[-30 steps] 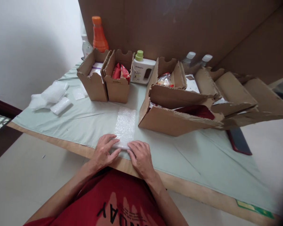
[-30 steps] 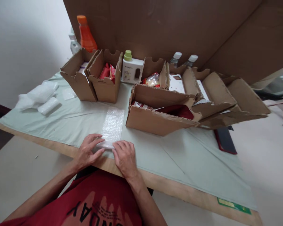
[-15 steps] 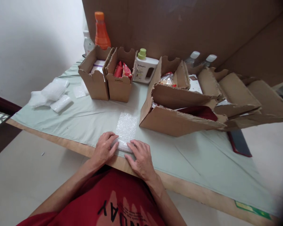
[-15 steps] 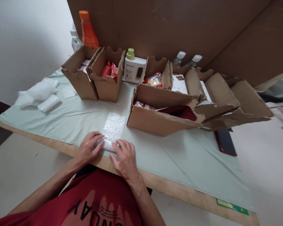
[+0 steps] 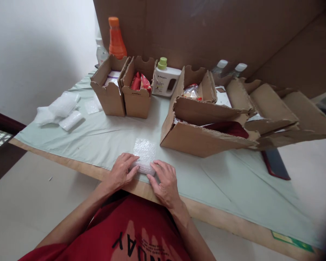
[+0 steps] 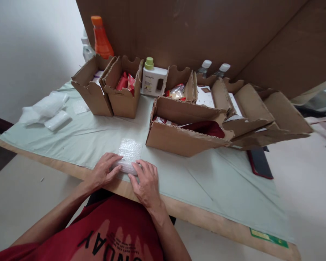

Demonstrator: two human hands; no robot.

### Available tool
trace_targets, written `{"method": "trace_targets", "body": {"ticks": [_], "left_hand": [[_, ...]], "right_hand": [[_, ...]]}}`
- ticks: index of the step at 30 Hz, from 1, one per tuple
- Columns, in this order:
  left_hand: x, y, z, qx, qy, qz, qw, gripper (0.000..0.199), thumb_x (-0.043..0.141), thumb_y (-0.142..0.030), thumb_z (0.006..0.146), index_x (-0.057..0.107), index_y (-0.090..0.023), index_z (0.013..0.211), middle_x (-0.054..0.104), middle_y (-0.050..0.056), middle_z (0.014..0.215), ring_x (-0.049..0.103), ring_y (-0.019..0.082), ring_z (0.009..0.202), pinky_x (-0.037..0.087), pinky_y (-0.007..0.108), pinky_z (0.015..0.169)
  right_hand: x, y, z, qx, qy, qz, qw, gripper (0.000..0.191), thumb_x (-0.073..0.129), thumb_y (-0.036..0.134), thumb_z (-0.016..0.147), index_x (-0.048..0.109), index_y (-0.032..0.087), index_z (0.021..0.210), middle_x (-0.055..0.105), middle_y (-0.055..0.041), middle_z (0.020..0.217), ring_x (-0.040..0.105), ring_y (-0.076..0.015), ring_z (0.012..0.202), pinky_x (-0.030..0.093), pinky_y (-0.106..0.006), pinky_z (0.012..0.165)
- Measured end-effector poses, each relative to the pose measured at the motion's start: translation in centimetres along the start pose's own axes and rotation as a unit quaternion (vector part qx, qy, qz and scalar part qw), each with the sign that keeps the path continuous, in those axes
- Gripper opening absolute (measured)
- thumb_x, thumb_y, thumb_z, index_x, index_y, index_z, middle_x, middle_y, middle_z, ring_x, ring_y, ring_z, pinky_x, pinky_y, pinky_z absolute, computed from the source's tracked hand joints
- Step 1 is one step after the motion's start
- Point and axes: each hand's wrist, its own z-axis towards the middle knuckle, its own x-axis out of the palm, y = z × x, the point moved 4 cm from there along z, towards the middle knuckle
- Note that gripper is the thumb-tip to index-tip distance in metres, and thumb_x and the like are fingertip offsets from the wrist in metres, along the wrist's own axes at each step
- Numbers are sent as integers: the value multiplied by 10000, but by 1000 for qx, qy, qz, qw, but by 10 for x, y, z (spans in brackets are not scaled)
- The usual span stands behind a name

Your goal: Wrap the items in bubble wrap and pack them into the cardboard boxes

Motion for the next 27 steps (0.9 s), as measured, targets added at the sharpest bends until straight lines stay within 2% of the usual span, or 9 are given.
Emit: {"method": "trace_targets", "body": {"ticks": [4, 8, 13, 15, 17, 20, 22, 24, 27], "left_hand": [[0, 3, 3, 4, -38, 15, 999, 313, 595, -279, 954, 655, -201, 1251, 667, 123, 1156, 634, 272, 1062, 559, 452, 928], [-7, -2, -4, 34, -44, 0, 998, 342, 649, -290, 926, 639, -227, 1262, 631, 131, 1277, 613, 285, 1174, 545, 457, 983], [-11, -8, -8, 42, -27, -29, 998, 256, 603, -236, 960, 648, -210, 1211, 705, 94, 1099, 643, 246, 1059, 552, 427, 926], [-9, -5, -5, 28, -23, -29, 999, 242, 594, -250, 969, 655, -204, 1198, 718, 87, 1051, 647, 243, 1019, 556, 418, 894], [-5, -1, 0, 16, -16, -15, 1000, 244, 585, -268, 971, 663, -201, 1193, 724, 86, 1025, 651, 245, 986, 558, 416, 870], [0, 4, 8, -1, -25, 11, 1000, 256, 591, -305, 962, 676, -196, 1178, 722, 100, 1044, 655, 259, 973, 556, 436, 876], [-1, 7, 11, -29, -53, 6, 998, 276, 595, -333, 954, 677, -192, 1177, 708, 117, 1094, 656, 273, 1011, 554, 454, 907], [-5, 8, 10, -82, -82, -34, 993, 325, 593, -360, 950, 655, -192, 1221, 684, 128, 1151, 653, 275, 1059, 564, 437, 901], [-9, 10, 0, -205, -111, -163, 959, 477, 632, -418, 919, 578, -190, 1334, 664, 129, 1199, 670, 255, 1054, 582, 379, 836]], "right_hand": [[10, -2, 1, -13, 37, -43, 998, 332, 615, 265, 965, 644, 228, 1294, 691, -110, 1284, 601, -283, 1173, 449, -443, 988], [8, -8, 6, 9, 21, 9, 1000, 277, 582, 280, 998, 666, 224, 1256, 748, -86, 1177, 645, -251, 1093, 455, -417, 962], [2, -11, 6, 33, 38, 49, 998, 272, 541, 345, 1027, 685, 220, 1221, 776, -65, 1009, 670, -221, 906, 474, -392, 875], [-1, -8, 4, 32, 14, 32, 999, 309, 520, 366, 1036, 658, 213, 1266, 759, -88, 1094, 663, -238, 1002, 466, -406, 918], [-1, -5, 3, 21, -8, 4, 1000, 360, 530, 377, 1029, 618, 192, 1324, 701, -133, 1258, 621, -267, 1155, 448, -427, 971], [7, -4, 5, -9, 12, -44, 999, 396, 601, 339, 988, 604, 184, 1352, 632, -159, 1376, 567, -301, 1246, 422, -457, 1010], [14, -9, 8, -12, 33, -59, 998, 388, 636, 289, 961, 623, 202, 1340, 662, -137, 1341, 576, -299, 1229, 419, -457, 1012], [18, -18, 13, 15, 35, -43, 998, 362, 639, 270, 956, 649, 216, 1314, 707, -111, 1274, 598, -282, 1199, 433, -435, 999], [17, -29, 18, 81, 13, 6, 997, 310, 609, 319, 980, 690, 212, 1260, 749, -96, 1187, 635, -261, 1137, 461, -411, 966]]}}
